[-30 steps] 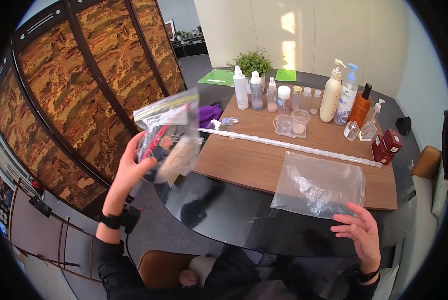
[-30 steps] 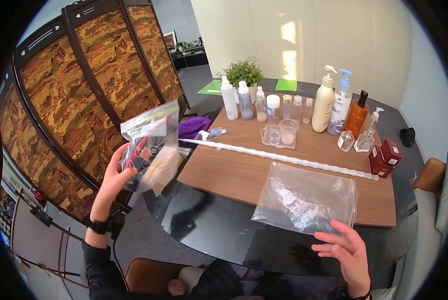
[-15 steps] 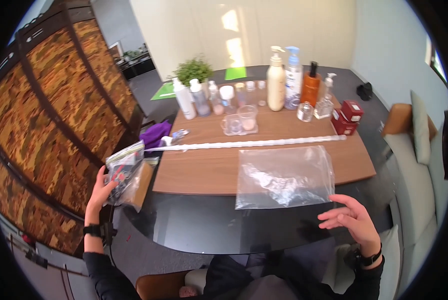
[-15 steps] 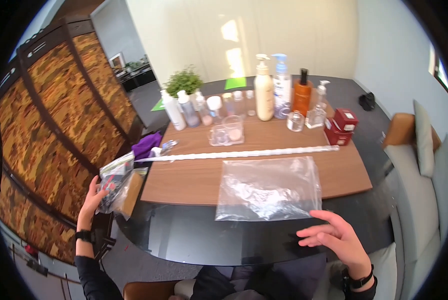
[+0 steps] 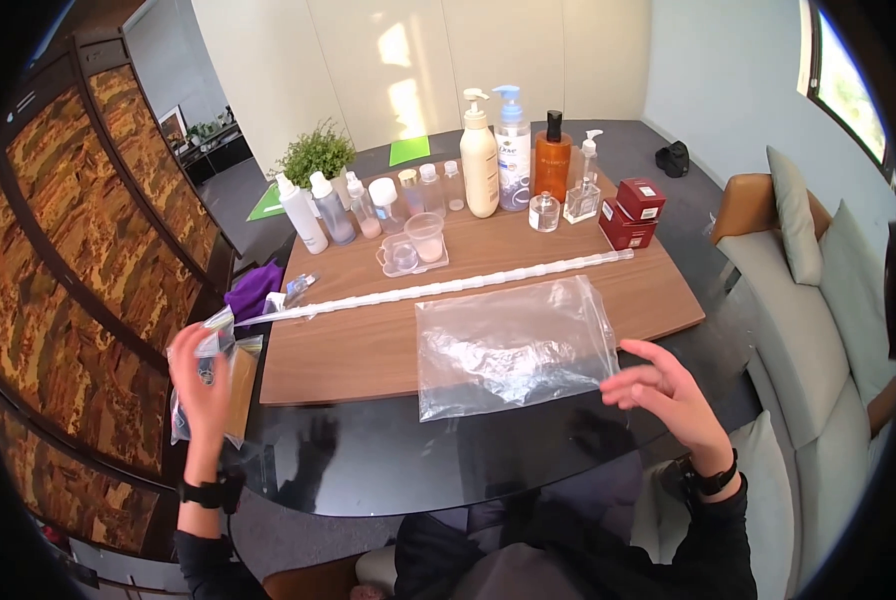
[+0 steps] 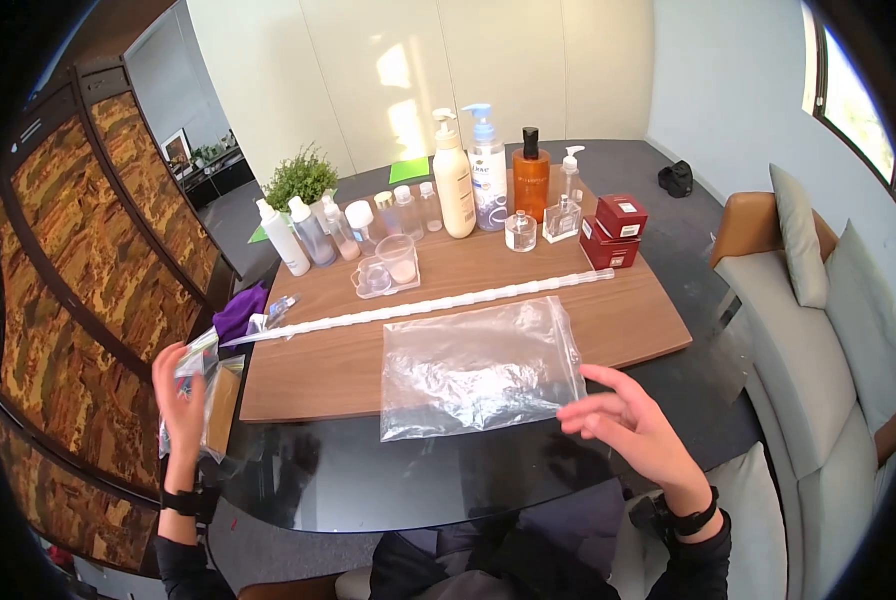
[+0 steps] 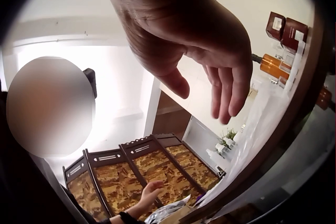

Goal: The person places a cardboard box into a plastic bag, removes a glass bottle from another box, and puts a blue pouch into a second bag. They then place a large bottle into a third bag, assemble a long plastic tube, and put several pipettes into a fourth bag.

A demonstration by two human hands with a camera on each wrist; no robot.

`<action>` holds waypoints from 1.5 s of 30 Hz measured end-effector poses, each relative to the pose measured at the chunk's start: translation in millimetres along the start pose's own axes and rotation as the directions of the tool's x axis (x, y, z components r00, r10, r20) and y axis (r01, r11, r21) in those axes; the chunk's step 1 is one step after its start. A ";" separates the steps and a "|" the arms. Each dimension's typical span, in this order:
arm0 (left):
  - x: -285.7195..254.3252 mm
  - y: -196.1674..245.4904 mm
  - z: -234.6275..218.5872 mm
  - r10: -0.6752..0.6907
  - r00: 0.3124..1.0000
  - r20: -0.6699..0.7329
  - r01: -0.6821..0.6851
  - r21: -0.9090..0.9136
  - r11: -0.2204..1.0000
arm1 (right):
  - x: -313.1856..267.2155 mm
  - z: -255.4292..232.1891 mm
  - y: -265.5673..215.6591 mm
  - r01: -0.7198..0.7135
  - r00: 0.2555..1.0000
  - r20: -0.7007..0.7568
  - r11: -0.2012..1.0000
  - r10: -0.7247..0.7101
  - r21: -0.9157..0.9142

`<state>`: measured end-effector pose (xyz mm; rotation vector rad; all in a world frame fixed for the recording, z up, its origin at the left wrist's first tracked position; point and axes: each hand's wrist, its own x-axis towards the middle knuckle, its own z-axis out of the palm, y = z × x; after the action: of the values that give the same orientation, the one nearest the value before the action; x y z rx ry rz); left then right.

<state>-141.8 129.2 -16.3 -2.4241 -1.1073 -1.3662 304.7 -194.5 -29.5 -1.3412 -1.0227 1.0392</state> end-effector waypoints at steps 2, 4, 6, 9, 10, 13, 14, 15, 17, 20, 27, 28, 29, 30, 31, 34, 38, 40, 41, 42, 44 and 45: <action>10.5 47.5 23.3 0.096 0.979 0.177 -0.075 -0.124 0.989 | 7.0 1.1 11.0 0.123 0.990 -0.058 0.985 -0.130 -0.122; 18.2 85.5 46.8 0.237 0.876 0.420 -0.149 -0.231 0.961 | 6.8 1.2 13.6 0.087 0.995 -0.045 0.992 -0.092 -0.091; 19.6 112.1 75.2 0.372 0.719 0.588 -0.172 -0.368 0.914 | 4.5 3.6 12.2 0.091 0.994 -0.039 0.981 -0.099 -0.170; 13.7 152.3 106.3 0.480 0.576 0.661 -0.169 -0.478 0.862 | -5.4 2.0 11.9 0.060 0.991 -0.103 0.980 -0.081 -0.192; 10.6 165.8 113.0 0.497 0.546 0.675 -0.170 -0.491 0.854 | -7.1 -0.3 15.0 0.059 0.989 -0.124 0.979 -0.085 -0.197; -2.7 202.5 124.3 0.526 0.516 0.676 -0.342 -0.400 0.850 | -5.7 -9.7 33.3 0.024 0.978 -0.208 1.000 -0.025 -0.009; -6.6 208.5 128.7 0.529 0.508 0.679 -0.355 -0.395 0.847 | -5.4 -12.3 35.0 -0.025 0.975 -0.219 0.997 0.040 0.071; -11.3 212.4 134.1 0.530 0.501 0.684 -0.366 -0.387 0.846 | -4.1 -12.2 34.8 -0.074 0.969 -0.222 0.986 0.106 0.151; -16.4 215.5 139.8 0.523 0.475 0.707 -0.369 -0.380 0.848 | 2.0 -11.0 33.2 -0.151 0.954 -0.214 0.952 0.211 0.266; -15.4 212.3 135.9 0.526 0.394 0.754 -0.328 -0.419 0.847 | 10.8 -10.8 36.1 -0.174 0.950 -0.164 0.886 0.266 0.430; -13.0 189.9 114.0 0.554 0.409 0.725 -0.291 -0.472 0.832 | 39.2 -2.7 59.4 -0.277 0.951 0.048 0.780 0.304 0.561; -13.1 184.0 109.4 0.550 0.414 0.725 -0.281 -0.473 0.835 | 43.3 -1.2 64.2 -0.298 0.947 0.073 0.772 0.312 0.562; -14.3 178.6 104.6 0.546 0.417 0.727 -0.269 -0.475 0.838 | 46.9 1.3 68.1 -0.321 0.941 0.099 0.762 0.323 0.563; -15.0 174.1 99.5 0.538 0.421 0.731 -0.256 -0.473 0.843 | 49.7 5.2 68.0 -0.344 0.934 0.126 0.752 0.333 0.562; -15.1 169.7 94.4 0.529 0.427 0.733 -0.244 -0.470 0.848 | 50.5 9.2 64.5 -0.367 0.925 0.135 0.735 0.357 0.570; -16.4 161.6 82.1 0.481 0.448 0.753 -0.270 -0.399 0.876 | 54.5 19.8 55.8 -0.437 0.896 0.176 0.736 0.408 0.518; -18.4 175.3 72.0 0.472 0.519 0.713 -0.312 -0.357 0.881 | 58.8 36.0 62.2 -0.431 0.899 0.264 0.811 0.349 0.395; -19.2 193.5 71.6 0.487 0.602 0.633 -0.234 -0.443 0.865 | 59.6 48.6 60.3 -0.426 0.894 0.300 0.837 0.332 0.344; -19.0 203.9 71.2 0.489 0.642 0.591 -0.199 -0.488 0.850 | 58.2 55.9 57.4 -0.405 0.901 0.296 0.863 0.319 0.303; -16.9 216.1 67.2 0.448 0.655 0.608 -0.194 -0.438 0.878 | 57.0 61.6 56.5 -0.389 0.903 0.303 0.876 0.303 0.283; -11.7 238.9 61.3 0.367 0.681 0.634 -0.183 -0.338 0.923 | 55.5 70.1 57.4 -0.348 0.910 0.323 0.900 0.258 0.262; -13.6 244.3 65.2 0.402 0.728 0.555 -0.237 -0.347 0.908 | 54.2 71.9 57.7 -0.332 0.914 0.324 0.908 0.243 0.255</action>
<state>60.0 -23.6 -11.5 -3.1864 -0.5477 -0.6294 248.6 -126.0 -89.4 -1.1268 -0.8363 1.5872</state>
